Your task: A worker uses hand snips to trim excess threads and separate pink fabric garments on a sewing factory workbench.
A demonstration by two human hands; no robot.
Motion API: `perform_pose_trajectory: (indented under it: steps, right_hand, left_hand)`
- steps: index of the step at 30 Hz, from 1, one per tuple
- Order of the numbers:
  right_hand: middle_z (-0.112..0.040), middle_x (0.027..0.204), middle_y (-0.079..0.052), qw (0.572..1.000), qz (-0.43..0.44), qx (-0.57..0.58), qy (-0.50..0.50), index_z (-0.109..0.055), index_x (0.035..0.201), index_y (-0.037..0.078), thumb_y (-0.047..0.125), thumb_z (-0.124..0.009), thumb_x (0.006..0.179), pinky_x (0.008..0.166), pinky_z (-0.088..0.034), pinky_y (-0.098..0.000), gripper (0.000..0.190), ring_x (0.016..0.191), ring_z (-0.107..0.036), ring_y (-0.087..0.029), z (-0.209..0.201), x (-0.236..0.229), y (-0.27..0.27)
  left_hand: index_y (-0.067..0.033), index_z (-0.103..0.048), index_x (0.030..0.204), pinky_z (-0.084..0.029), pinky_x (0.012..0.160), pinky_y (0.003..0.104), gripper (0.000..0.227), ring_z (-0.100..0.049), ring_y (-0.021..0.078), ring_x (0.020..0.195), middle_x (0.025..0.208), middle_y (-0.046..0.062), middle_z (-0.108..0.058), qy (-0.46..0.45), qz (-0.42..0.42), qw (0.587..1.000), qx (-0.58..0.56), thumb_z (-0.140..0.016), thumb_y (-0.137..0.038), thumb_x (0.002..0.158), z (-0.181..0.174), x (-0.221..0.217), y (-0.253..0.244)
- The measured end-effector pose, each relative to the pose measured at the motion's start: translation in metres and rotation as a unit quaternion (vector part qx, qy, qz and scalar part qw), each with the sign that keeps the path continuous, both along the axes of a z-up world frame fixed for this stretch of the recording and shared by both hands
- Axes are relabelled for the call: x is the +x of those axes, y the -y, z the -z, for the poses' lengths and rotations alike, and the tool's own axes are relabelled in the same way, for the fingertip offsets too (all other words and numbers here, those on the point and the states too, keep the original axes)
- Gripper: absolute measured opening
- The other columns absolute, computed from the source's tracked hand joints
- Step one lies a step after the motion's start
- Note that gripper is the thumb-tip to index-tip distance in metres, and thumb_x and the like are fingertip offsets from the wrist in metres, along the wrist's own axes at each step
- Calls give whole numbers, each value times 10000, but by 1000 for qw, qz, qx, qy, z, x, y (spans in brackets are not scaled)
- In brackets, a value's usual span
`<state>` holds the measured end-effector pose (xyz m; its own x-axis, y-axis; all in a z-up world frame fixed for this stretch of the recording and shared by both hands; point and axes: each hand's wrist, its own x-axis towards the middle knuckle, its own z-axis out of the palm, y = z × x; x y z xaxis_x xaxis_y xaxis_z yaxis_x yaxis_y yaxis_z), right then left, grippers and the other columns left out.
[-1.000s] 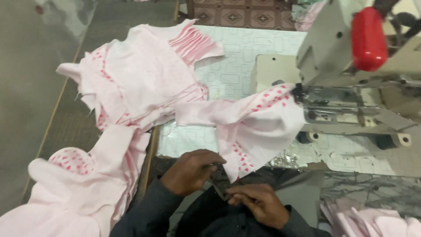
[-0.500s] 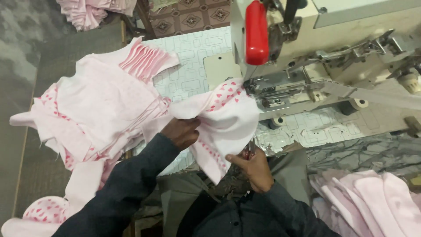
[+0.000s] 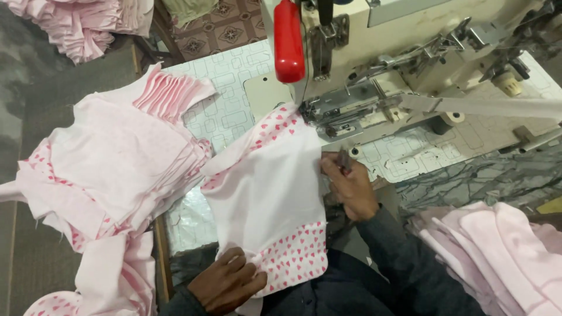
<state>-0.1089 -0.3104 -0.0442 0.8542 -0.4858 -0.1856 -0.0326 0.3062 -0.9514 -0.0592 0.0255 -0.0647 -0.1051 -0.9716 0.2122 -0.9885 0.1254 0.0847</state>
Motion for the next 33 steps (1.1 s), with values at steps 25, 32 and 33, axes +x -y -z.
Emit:
perform_pose_trajectory:
  steps: [25, 32, 33]
  right_hand:
    - [-617, 584, 5, 998, 6, 58, -38, -644, 1249, -12, 79, -863, 767, 301, -214, -226, 537, 342, -307, -48, -4, -7, 2]
    - [-544, 576, 58, 998, 12, 60, -31, -665, 1215, 5, 69, -867, 760, 305, -230, -236, 501, 355, -341, -33, 7, -9, 8]
    - [-599, 589, 11, 997, 7, 70, -25, -663, 1190, -17, 50, -861, 767, 298, -221, -233, 472, 342, -332, -45, 5, -10, 7]
  left_hand:
    - [-102, -687, 1092, -570, 814, 440, 304, -651, 323, 919, 1153, 118, -714, -67, -162, 977, -120, -392, -145, 1030, -64, 15, -16]
    - [-128, -706, 1100, -580, 888, 445, 325, -642, 346, 996, 1238, 114, -687, -33, -184, 968, -167, -434, -42, 944, -71, 17, -10]
    - [-156, -706, 1117, -581, 891, 474, 378, -634, 356, 1026, 1253, 110, -682, -32, -213, 963, -160, -472, 11, 871, -72, 14, -9]
